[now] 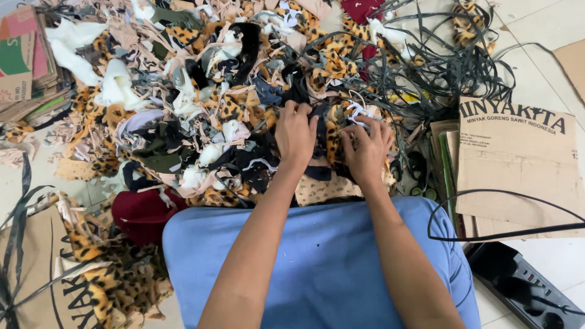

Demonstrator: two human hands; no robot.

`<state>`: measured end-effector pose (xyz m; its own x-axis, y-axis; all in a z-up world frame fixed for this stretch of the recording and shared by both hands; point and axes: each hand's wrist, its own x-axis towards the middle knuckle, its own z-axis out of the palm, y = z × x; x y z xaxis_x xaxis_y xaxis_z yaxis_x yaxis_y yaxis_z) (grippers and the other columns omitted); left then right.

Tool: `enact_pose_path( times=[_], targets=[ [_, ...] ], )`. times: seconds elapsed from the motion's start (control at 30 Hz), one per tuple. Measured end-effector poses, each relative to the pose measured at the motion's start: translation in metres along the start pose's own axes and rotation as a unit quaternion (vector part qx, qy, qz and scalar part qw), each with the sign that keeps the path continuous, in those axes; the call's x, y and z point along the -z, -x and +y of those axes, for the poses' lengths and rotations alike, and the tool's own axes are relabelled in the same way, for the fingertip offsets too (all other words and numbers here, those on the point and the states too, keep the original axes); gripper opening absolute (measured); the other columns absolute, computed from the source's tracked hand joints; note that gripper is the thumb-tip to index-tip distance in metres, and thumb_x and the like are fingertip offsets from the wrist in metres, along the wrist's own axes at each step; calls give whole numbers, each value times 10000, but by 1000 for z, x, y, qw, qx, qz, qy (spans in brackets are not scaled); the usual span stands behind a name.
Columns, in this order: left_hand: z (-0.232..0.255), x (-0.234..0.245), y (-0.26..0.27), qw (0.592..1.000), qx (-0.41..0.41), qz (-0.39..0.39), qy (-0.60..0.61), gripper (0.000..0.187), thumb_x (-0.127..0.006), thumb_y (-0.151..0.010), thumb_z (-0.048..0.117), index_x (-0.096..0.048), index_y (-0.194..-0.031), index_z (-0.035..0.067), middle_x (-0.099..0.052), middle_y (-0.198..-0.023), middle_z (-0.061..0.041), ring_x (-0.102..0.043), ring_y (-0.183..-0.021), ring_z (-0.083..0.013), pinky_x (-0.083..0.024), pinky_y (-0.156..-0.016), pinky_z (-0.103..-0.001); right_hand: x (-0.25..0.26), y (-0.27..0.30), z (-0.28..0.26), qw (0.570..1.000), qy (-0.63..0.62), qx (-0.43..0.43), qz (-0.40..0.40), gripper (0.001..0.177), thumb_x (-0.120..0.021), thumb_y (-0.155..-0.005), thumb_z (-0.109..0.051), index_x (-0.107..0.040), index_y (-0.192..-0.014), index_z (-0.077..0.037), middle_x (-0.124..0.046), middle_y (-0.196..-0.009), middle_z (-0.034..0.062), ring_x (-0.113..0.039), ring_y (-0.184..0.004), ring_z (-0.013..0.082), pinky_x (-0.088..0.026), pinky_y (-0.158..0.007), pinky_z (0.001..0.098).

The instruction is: Sorting through a pile of fabric scraps to collect specific white pieces on a cardboard sheet

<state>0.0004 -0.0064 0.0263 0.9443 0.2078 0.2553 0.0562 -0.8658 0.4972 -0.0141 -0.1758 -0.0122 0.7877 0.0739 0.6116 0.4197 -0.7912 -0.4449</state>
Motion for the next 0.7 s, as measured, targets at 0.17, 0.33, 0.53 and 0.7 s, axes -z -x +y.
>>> enact_pose_path(
  times=[0.17, 0.33, 0.53, 0.7],
  targets=[
    [-18, -36, -9, 995, 55, -54, 62, 266, -711, -972, 236, -586, -1175, 116, -529, -1142, -52, -736, -895, -283, -629, -589, -340, -12, 6, -2, 998, 20, 1, -63, 219, -711, -986, -318, -710, -1201, -274, -655, -1242, -4, -488, -1245, 227, -207, -1079, 477],
    [0, -8, 8, 988, 57, -94, 110, 431, -699, -970, 84, -507, -1352, 36, -524, -1298, -180, -723, -1016, -317, -652, -662, -373, -26, 13, 2, 995, 53, 22, -83, 292, -747, -929, -312, -723, -1220, -327, -727, -1133, -69, -533, -1273, 192, -84, -1143, 564],
    [-4, -1, 48, 999, -13, 13, 41, 260, -722, -966, 230, -553, -1161, 198, -515, -1188, -17, -568, -1183, -281, -461, -970, -499, -25, 12, 8, 997, 65, 17, -48, 332, -749, -938, -293, -728, -1267, -253, -727, -1206, -23, -544, -1257, 201, -146, -1152, 552],
    [-5, -1, 76, 993, -58, 70, -73, 332, -808, -886, 305, -649, -1169, 233, -495, -1314, -53, -431, -1280, -290, -308, -1076, -526, -10, 4, -13, 995, 66, 33, -60, 254, -663, -1010, -282, -701, -1261, -280, -607, -1406, -1, -452, -1329, 258, -121, -1136, 550]
  ],
)
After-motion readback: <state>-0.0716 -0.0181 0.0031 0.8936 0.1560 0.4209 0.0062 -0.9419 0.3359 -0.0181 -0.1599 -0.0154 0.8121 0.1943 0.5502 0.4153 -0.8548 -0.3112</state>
